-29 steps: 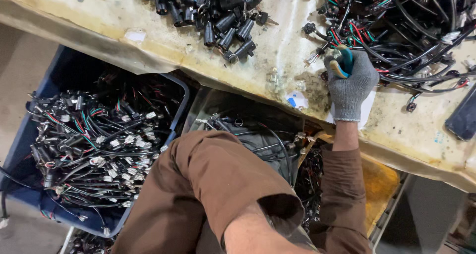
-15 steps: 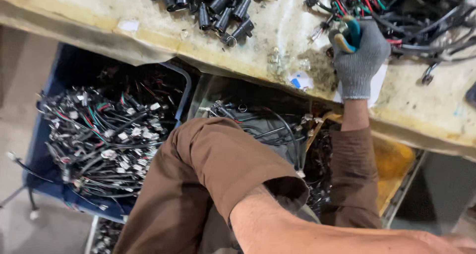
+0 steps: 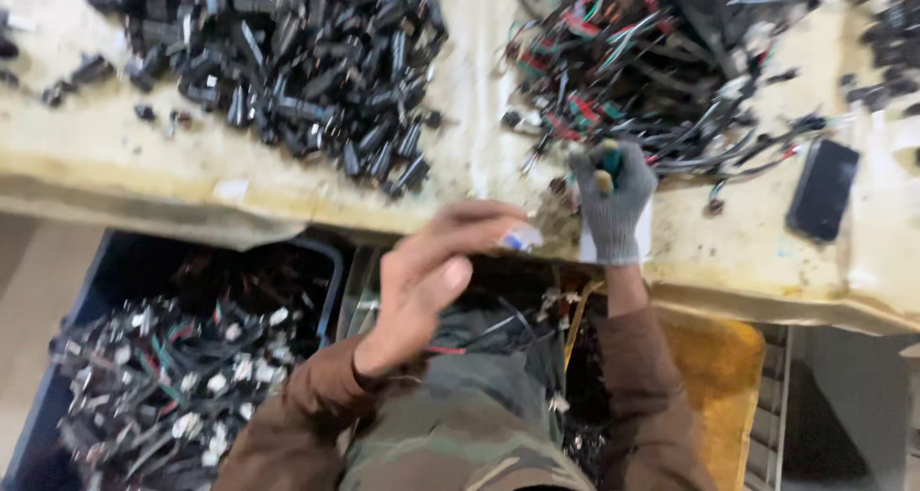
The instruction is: The person repeatedly picks up black cylindrical electrical components with attached wires from a table, uses pliers to cut the wires, and separates the parts. The cut components and wires are placed into separate piles on the table and into a bin below.
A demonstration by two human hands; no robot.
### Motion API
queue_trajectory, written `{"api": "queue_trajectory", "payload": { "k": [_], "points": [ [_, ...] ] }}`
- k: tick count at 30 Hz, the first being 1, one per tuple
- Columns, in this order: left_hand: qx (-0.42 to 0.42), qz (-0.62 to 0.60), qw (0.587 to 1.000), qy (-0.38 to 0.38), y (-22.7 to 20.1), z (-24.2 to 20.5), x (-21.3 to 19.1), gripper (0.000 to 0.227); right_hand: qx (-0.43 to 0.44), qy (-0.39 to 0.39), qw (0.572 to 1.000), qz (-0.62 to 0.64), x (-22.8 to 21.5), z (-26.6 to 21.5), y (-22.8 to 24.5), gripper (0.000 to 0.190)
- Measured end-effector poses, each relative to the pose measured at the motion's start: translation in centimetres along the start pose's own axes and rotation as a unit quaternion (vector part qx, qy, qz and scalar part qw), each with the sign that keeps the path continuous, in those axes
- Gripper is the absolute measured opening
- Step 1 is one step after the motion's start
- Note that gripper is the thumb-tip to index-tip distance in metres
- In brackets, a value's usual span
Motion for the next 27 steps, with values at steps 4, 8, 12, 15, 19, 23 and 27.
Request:
{"api": "queue_trajectory", "payload": {
  "k": [4,8,12,15,19,23,27],
  "points": [
    [-0.032,0.439,0.896,-0.051,6.9,1.0,-4.6,0.031,0.157,-0.020,0.978,0.134,-1.2,0.9,0.6,0.019],
    [0.029,0.657,0.752,-0.040,11.3,4.0,-7.8,0.044,0.059,0.026,0.985,-0.162,1.0,2.9,2.4,0.025],
    [0.005,0.769,0.638,-0.032,14.3,7.9,-9.4,0.061,0.076,0.054,0.957,-0.274,5.7,3.0,1.0,0.032],
    [-0.063,0.738,0.672,0.017,16.3,8.4,-10.3,0.056,0.034,0.027,0.976,-0.213,6.9,2.5,-0.5,0.034],
    [0.046,0.697,0.716,0.006,15.7,7.3,-11.1,0.047,0.307,-0.012,0.907,0.289,4.8,4.9,-3.8,0.019],
    [0.039,0.660,0.749,-0.039,14.8,7.0,-12.0,0.053,0.363,0.029,0.685,0.631,0.6,9.1,-2.2,0.017],
    [-0.014,0.712,0.689,-0.134,14.6,10.9,-12.7,0.057,0.197,0.049,0.749,0.630,-1.9,7.6,3.0,0.018]
  ]
}}
Point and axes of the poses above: each hand's wrist, its own z-axis towards the middle knuckle, its own x-axis out of the palm, y = z × x, the point moved 4 cm from there along z, towards the middle knuckle, and after that the axes turned 7 degrees about x, right-handed, at the moved point
